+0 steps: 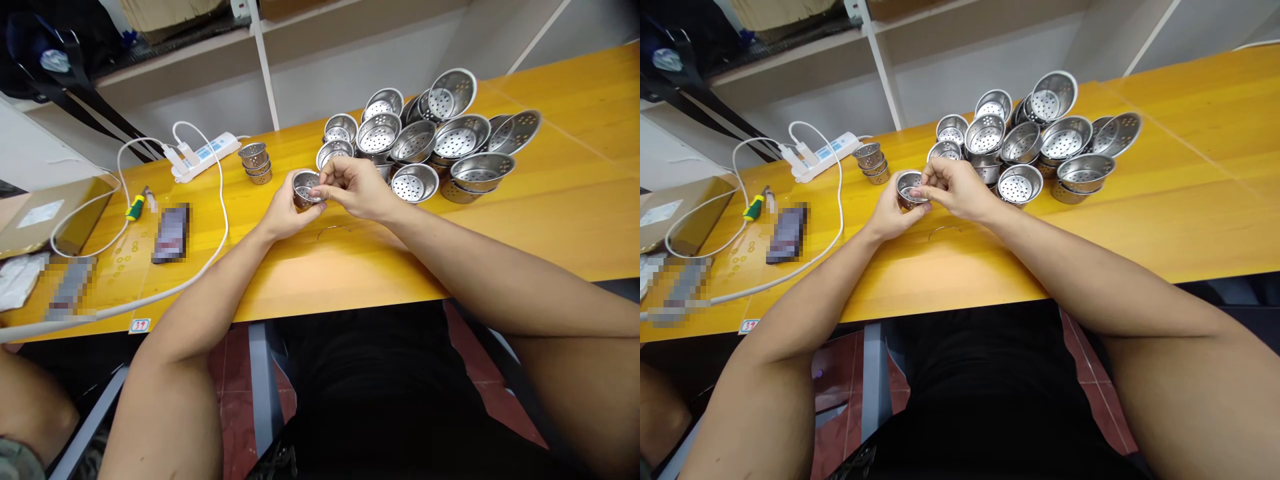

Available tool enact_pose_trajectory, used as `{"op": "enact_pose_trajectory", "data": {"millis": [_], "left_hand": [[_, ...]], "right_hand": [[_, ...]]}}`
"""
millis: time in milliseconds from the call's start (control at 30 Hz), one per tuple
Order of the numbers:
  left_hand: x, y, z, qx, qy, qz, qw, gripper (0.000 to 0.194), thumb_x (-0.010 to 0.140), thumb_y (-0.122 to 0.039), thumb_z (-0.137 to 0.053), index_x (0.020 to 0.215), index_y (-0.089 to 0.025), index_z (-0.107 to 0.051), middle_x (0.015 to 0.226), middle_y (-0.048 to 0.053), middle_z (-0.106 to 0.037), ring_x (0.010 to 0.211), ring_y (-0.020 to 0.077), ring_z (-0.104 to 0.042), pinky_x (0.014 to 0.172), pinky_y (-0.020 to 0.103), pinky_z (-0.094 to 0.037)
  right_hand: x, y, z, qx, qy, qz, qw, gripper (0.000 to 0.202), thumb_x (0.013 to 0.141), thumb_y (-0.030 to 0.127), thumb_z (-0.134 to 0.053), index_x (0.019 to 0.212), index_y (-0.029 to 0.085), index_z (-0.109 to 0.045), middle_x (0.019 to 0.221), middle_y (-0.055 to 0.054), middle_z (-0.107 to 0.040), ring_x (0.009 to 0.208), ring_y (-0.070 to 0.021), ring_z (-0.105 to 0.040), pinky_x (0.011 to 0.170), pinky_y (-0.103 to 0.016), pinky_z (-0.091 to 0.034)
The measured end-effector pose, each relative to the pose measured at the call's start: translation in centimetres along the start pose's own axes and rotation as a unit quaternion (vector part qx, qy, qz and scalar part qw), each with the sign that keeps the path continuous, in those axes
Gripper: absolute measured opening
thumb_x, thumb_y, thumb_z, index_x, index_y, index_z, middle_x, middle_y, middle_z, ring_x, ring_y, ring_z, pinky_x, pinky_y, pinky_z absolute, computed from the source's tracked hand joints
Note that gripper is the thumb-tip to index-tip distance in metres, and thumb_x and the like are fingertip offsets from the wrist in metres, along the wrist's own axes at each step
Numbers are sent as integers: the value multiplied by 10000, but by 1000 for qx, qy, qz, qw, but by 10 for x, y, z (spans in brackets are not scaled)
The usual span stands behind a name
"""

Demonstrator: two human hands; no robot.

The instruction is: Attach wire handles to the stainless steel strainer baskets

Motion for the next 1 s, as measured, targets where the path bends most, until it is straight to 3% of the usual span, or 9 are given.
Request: {"op": "enact_pose_trajectory", "data": {"millis": [133,233,400,567,833,1000], "left_hand": [[0,-2,0,4,-7,6,1000,788,1052,-776,-849,1576,-256,-574,1445,119,-768,1258,293,-835,1203,529,-713],[0,1,0,5,-22,11,1000,850,1036,-839,-842,1605,-276,-556,1511,135,-754,1346,318,-838,1227,531,-717],[1,10,3,24,-57,24,998,958,993,-956,-812,1612,-281,-531,1558,159,-738,1449,355,-820,1291,559,-697],[2,11,5,30,-75,35,996,962,982,-941,-844,1618,-291,-532,1533,163,-747,1456,373,-822,1300,598,-700],[0,4,0,5,-49,6,999,980,990,-977,-811,1629,-292,-521,1562,148,-736,1484,357,-819,1333,584,-687],[2,11,1,16,-65,5,998,1017,996,-995,-770,1704,-346,-437,1643,153,-684,1578,370,-769,1372,592,-658]], "right_hand": [[-3,1,-1,-21,-10,16,1000,735,863,937,-1035,996,277,-739,802,9,-676,670,-174,-533,602,-351,-437],[-7,8,1,-77,-42,46,995,656,971,918,-954,1132,306,-784,940,-29,-739,724,-206,-571,658,-388,-518],[-11,17,12,-193,-36,96,976,423,1093,746,-860,1143,327,-847,1185,-108,-805,976,-314,-727,961,-543,-677],[-11,11,18,-257,20,114,959,271,1085,530,-841,1260,331,-897,1447,-151,-785,1365,-434,-744,1249,-700,-633],[-15,-4,12,-271,66,120,953,324,1076,346,-813,1380,333,-923,1608,-165,-683,1542,-438,-671,1382,-752,-572],[-12,1,16,-275,31,146,950,230,1134,388,-774,1319,361,-907,1560,-148,-704,1371,-406,-725,1261,-715,-640]]}}
Point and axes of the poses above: each hand's wrist, its own x-axis towards the middle knuckle, its own z-axis out of the back of the hand, y = z × x, the point moved 1 cm from there along x, towards the middle knuckle
